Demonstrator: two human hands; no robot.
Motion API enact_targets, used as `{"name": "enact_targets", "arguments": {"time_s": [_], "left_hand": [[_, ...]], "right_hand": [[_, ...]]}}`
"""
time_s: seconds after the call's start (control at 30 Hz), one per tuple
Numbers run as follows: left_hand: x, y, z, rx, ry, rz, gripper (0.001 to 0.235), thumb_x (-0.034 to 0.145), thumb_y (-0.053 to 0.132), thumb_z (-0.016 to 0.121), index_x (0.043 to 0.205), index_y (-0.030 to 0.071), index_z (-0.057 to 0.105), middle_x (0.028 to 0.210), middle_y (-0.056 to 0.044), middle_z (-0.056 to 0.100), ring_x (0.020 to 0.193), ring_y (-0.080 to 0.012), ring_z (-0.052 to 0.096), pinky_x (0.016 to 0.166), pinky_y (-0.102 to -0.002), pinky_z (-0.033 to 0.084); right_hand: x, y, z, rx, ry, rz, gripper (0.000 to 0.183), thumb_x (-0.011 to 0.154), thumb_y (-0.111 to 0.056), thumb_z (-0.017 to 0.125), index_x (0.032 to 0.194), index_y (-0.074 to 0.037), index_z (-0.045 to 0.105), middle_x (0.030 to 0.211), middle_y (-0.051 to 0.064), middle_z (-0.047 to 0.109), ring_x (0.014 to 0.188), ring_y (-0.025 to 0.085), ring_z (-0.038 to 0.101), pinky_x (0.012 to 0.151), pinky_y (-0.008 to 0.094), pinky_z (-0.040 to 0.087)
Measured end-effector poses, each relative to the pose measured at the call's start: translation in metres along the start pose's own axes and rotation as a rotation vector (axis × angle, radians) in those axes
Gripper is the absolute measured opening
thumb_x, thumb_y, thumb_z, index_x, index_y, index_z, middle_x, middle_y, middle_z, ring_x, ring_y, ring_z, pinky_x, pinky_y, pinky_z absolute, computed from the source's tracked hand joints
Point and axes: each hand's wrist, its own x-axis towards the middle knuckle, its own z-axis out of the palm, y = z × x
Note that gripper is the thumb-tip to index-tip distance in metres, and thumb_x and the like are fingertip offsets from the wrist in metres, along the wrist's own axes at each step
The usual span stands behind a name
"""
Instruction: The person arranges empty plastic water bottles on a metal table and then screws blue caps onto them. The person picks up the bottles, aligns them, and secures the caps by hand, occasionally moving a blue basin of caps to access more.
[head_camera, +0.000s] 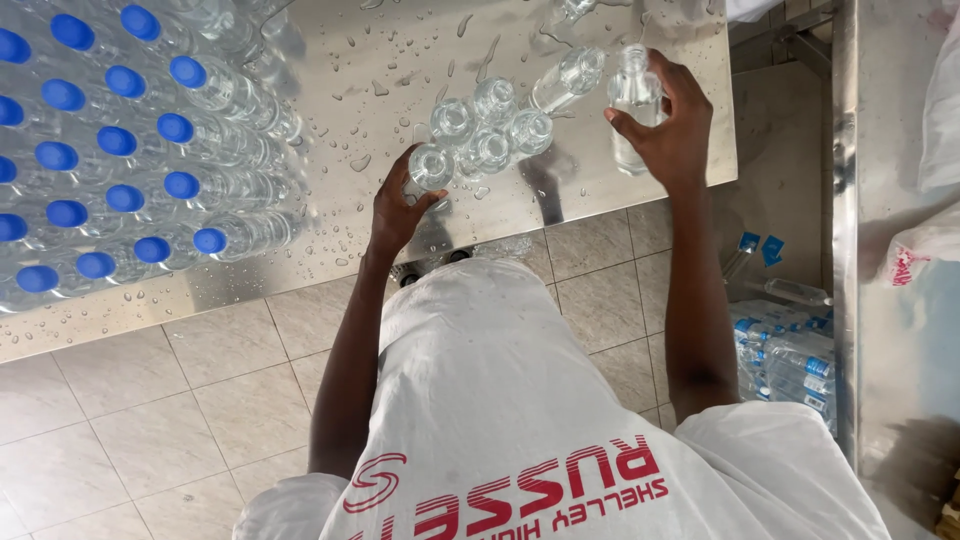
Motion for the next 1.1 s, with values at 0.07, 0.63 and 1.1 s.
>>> {"name": "enact_targets", "arguments": {"time_s": [0.07, 0.63, 1.1], "left_hand": [[0.001, 0.005, 0.0, 0.002, -0.003, -0.005, 0.074, 0.092, 0.024, 0.086, 0.158, 0.022, 0.052, 0.15, -0.003, 0.067, 0.137, -0.0258, 0.064, 0.115, -0.039, 0.053], [0.002, 0.034, 0.001, 0.012, -0.017, -0.154, 0.072, 0.09, 0.019, 0.085, 0.155, 0.024, 0.054, 0.139, 0.003, 0.068, 0.088, -0.0112, 0.057, 0.075, -0.026, 0.051], [0.003, -0.001, 0.015, 0.066, 0.08, -0.044, 0.081, 0.088, 0.031, 0.093, 0.156, 0.012, 0.053, 0.156, -0.008, 0.063, 0.14, -0.0282, 0.064, 0.108, -0.037, 0.061]], "right_hand": [[-0.012, 0.013, 0.022, 0.148, 0.104, -0.031, 0.068, 0.096, -0.004, 0.098, 0.151, 0.003, 0.058, 0.133, 0.023, 0.07, 0.114, 0.034, 0.068, 0.082, 0.041, 0.062], [-0.048, 0.006, 0.101, 0.325, 0.136, 0.094, 0.074, 0.095, -0.037, 0.096, 0.154, -0.02, 0.055, 0.151, 0.004, 0.067, 0.142, 0.023, 0.058, 0.109, 0.044, 0.053], [0.01, 0.084, 0.068, 0.601, 0.309, 0.118, 0.047, 0.113, -0.032, 0.076, 0.148, -0.012, 0.052, 0.131, 0.01, 0.059, 0.123, 0.023, 0.061, 0.099, 0.037, 0.058]]}}
